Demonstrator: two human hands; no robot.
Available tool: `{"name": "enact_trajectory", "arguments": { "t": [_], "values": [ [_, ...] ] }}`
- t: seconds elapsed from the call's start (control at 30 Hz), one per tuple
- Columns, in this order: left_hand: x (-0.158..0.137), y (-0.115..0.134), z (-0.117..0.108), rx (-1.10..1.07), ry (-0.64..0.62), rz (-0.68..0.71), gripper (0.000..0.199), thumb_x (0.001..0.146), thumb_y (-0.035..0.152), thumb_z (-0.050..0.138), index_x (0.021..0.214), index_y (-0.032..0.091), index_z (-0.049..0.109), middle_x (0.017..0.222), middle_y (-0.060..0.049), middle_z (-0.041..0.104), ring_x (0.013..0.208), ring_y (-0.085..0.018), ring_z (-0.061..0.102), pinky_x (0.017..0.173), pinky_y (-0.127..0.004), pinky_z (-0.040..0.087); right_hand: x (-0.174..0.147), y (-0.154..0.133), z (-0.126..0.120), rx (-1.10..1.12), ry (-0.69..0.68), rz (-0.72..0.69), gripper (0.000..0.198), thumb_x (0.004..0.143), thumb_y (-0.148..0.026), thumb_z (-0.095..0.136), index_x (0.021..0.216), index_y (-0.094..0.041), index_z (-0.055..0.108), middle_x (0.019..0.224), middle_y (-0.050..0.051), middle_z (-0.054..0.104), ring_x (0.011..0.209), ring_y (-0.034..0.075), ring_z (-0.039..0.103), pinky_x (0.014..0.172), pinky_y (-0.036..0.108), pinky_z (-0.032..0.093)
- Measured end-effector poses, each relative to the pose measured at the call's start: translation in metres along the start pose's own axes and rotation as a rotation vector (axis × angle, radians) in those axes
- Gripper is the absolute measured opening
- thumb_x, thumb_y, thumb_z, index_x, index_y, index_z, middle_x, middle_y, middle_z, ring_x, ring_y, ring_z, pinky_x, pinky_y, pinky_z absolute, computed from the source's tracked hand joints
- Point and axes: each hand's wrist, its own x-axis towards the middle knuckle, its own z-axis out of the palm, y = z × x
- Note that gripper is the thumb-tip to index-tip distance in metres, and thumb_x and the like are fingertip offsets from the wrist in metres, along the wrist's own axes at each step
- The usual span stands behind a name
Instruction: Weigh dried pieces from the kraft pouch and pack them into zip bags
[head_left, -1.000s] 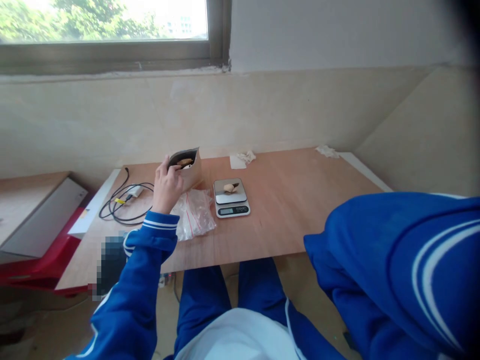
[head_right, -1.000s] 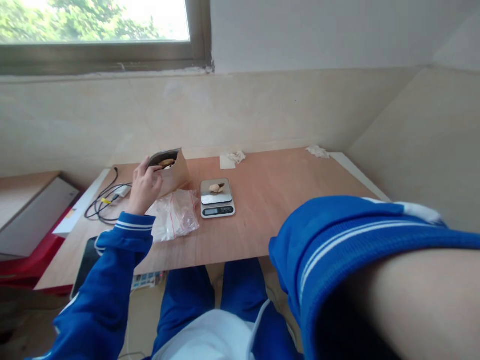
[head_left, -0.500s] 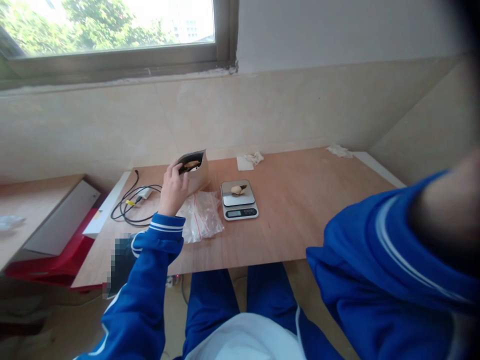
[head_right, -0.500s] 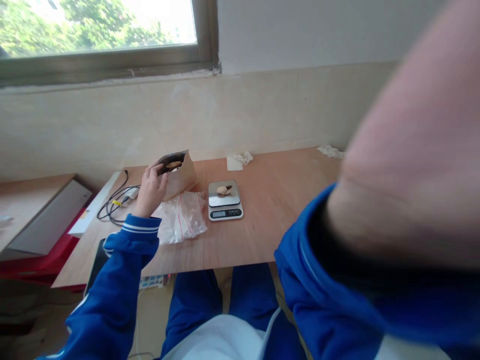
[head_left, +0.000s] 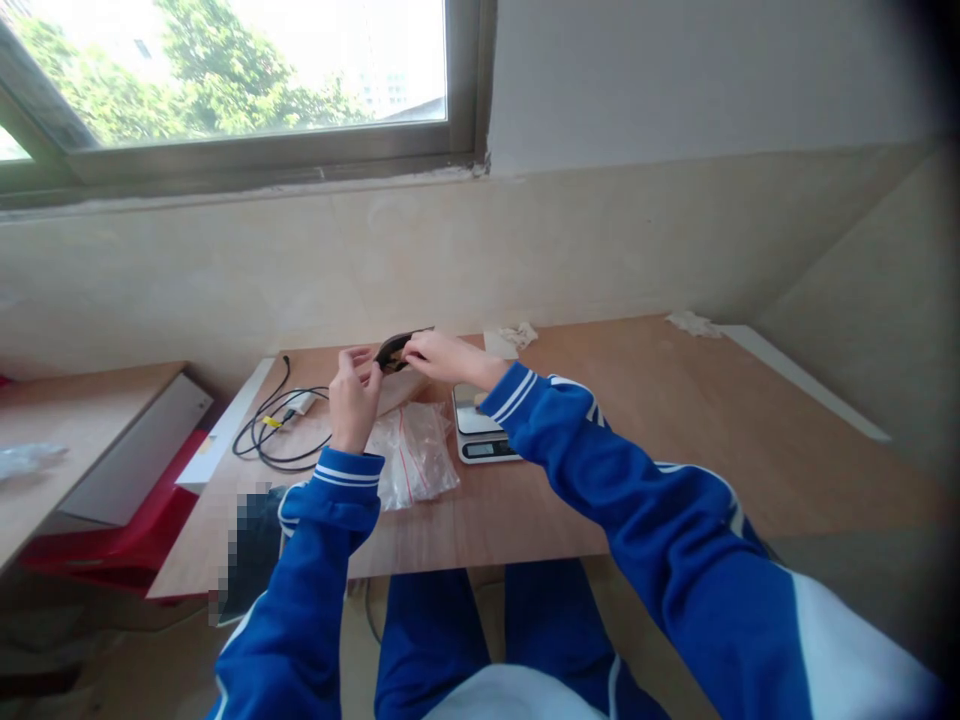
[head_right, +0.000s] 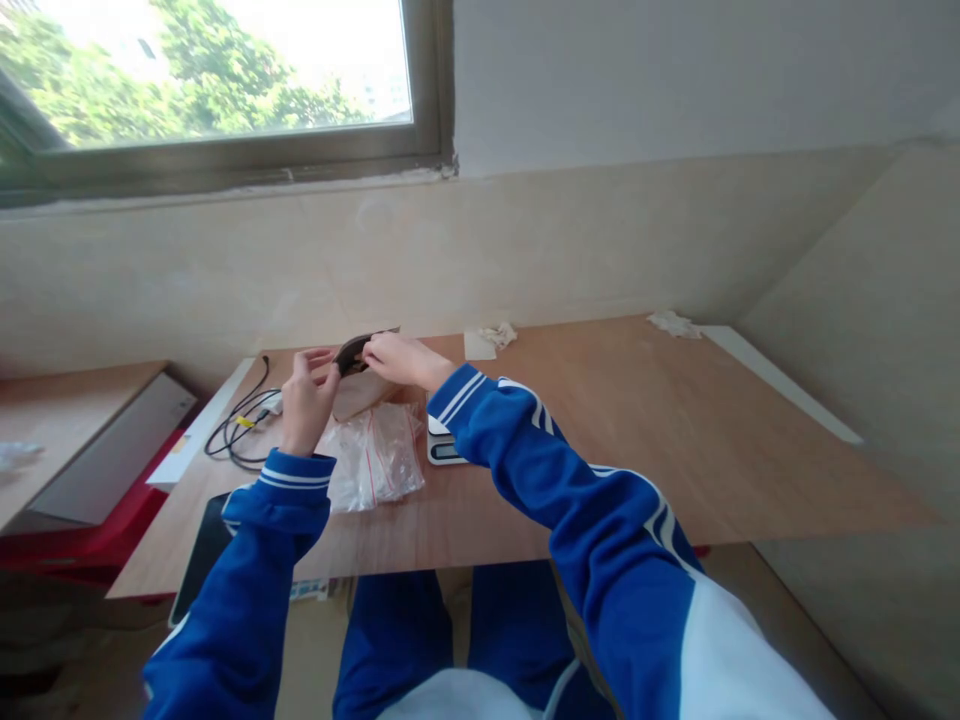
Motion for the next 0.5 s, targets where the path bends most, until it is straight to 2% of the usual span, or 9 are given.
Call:
{"name": "enact_trajectory", "arguments": {
  "t": [0.13, 0.23, 0.37, 0.5],
  "values": [
    [-0.004, 0.001, 0.003, 0.042, -0.086, -0.058, 0.025, 0.088, 0.03, 0.047, 0.107, 0.017, 0.059, 0.102, -0.009, 0.07, 0.088, -0.02, 0.069, 0.077, -0.029, 0.052, 0.001, -0.014, 0.001, -0.172, -0.015, 0.163, 0.025, 0.094, -0.021, 0.044, 0.108, -0.009, 0.061, 0.11, 0.016, 0.065, 0.101, 0.024, 0.062, 0.086, 0.033, 0.047],
    [-0.008, 0.003, 0.005, 0.104, -0.061, -0.064, 0.026, 0.09, 0.031, 0.044, 0.106, 0.019, 0.061, 0.098, -0.008, 0.072, 0.093, -0.021, 0.068, 0.08, -0.03, 0.05, 0.004, -0.03, 0.002, -0.253, -0.023, 0.25, 0.031, 0.091, -0.021, 0.051, 0.117, -0.006, 0.053, 0.112, 0.021, 0.064, 0.105, 0.028, 0.06, 0.085, 0.036, 0.048],
    [-0.011, 0.004, 0.007, 0.2, -0.048, -0.071, 0.028, 0.092, 0.032, 0.041, 0.11, 0.021, 0.06, 0.098, -0.008, 0.072, 0.092, -0.022, 0.068, 0.076, -0.029, 0.048, 0.008, -0.046, 0.008, -0.316, -0.052, 0.368, 0.035, 0.091, -0.012, 0.046, 0.124, -0.001, 0.044, 0.111, 0.026, 0.063, 0.111, 0.032, 0.058, 0.085, 0.039, 0.047],
    [-0.013, 0.005, 0.009, 0.307, -0.062, -0.104, 0.031, 0.093, 0.033, 0.038, 0.111, 0.021, 0.059, 0.094, -0.01, 0.072, 0.091, -0.025, 0.068, 0.072, -0.029, 0.046, 0.008, -0.048, 0.008, -0.304, -0.066, 0.389, 0.037, 0.089, -0.01, 0.048, 0.124, -0.001, 0.044, 0.112, 0.026, 0.063, 0.113, 0.03, 0.057, 0.091, 0.039, 0.043]
  ]
}}
